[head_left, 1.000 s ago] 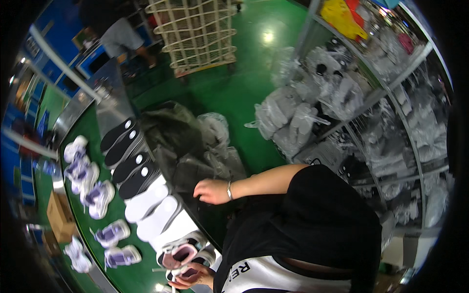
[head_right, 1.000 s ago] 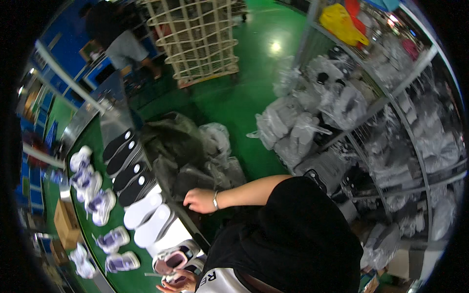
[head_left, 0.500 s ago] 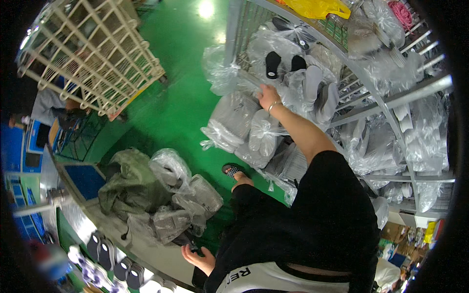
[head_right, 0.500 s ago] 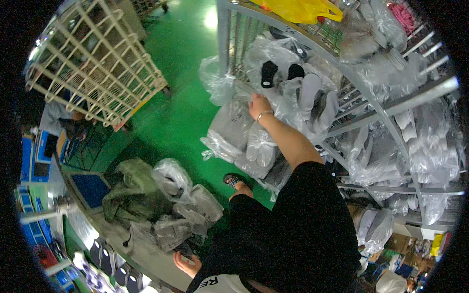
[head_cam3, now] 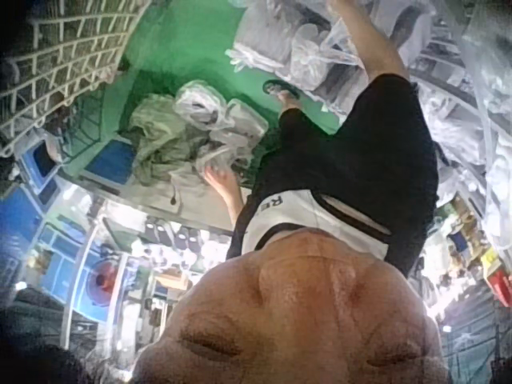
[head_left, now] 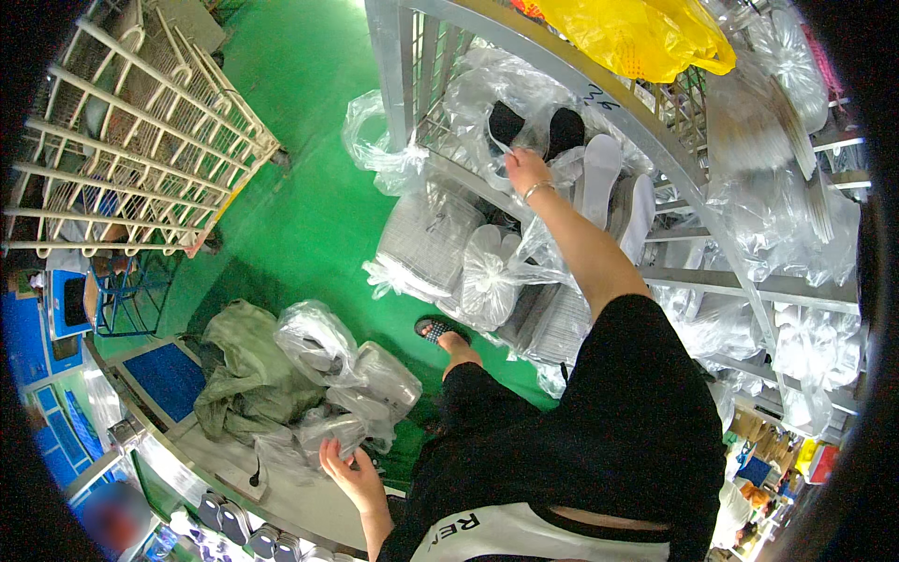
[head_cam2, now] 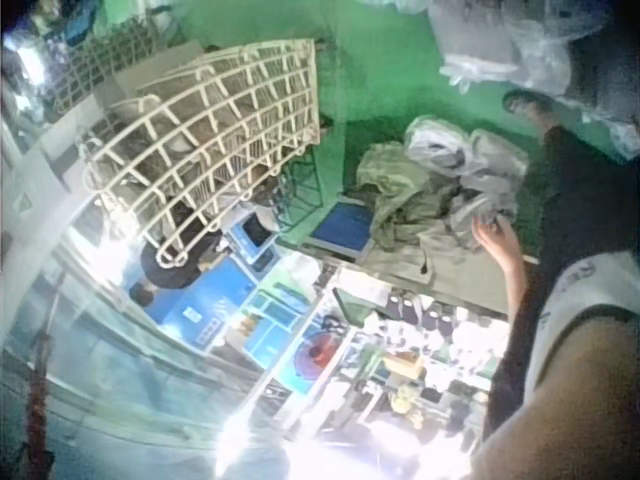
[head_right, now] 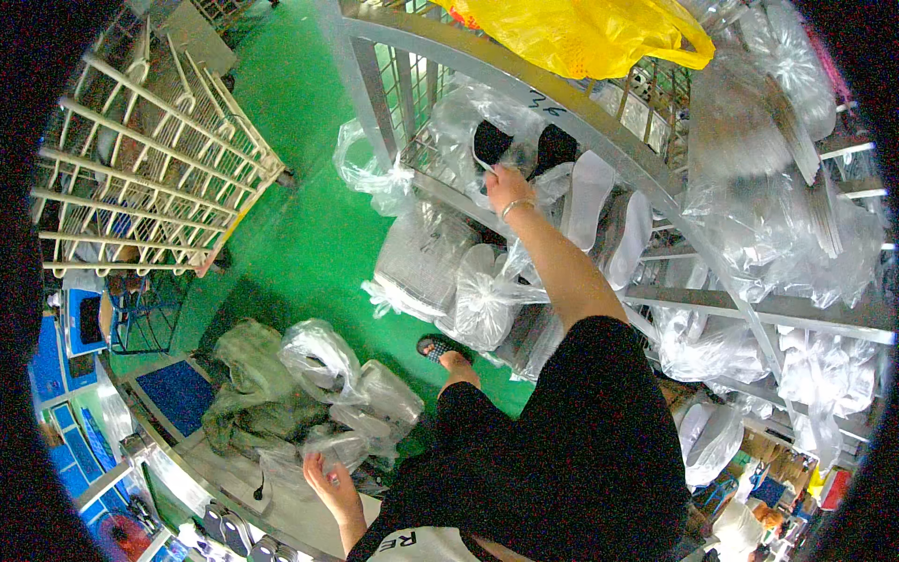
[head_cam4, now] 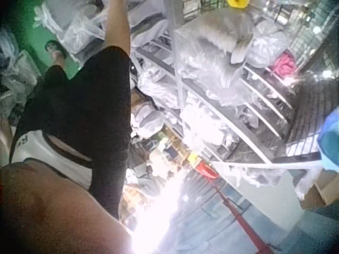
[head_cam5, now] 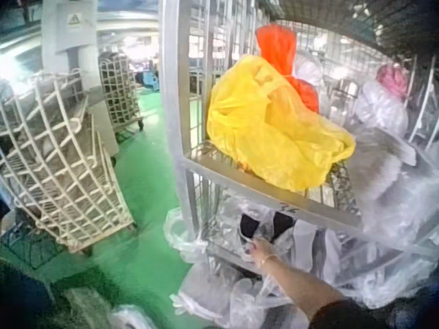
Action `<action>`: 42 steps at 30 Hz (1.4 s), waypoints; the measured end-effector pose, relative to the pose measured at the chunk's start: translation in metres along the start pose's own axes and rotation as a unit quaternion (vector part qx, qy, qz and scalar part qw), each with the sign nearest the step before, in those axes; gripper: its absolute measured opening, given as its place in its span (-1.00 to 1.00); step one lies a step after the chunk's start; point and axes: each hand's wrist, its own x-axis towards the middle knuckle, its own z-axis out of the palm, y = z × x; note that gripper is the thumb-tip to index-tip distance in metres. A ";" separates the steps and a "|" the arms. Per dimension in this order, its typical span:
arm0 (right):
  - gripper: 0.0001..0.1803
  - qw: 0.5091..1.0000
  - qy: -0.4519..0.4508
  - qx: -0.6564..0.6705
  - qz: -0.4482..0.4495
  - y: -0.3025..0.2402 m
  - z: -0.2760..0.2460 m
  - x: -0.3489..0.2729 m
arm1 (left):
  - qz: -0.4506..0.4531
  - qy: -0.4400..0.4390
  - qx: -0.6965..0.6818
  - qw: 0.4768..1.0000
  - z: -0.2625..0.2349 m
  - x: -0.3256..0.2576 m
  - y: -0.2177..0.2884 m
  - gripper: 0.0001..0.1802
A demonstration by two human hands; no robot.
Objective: The person repeatedly takes insoles from a nearby shelf and inserts them into shoes on a conveyor belt, smoothing them down by hand.
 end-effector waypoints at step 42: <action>-0.39 0.958 -0.029 0.019 0.283 0.070 0.013 -0.014 | -0.396 -0.124 -0.555 0.721 0.069 0.030 0.038 -0.70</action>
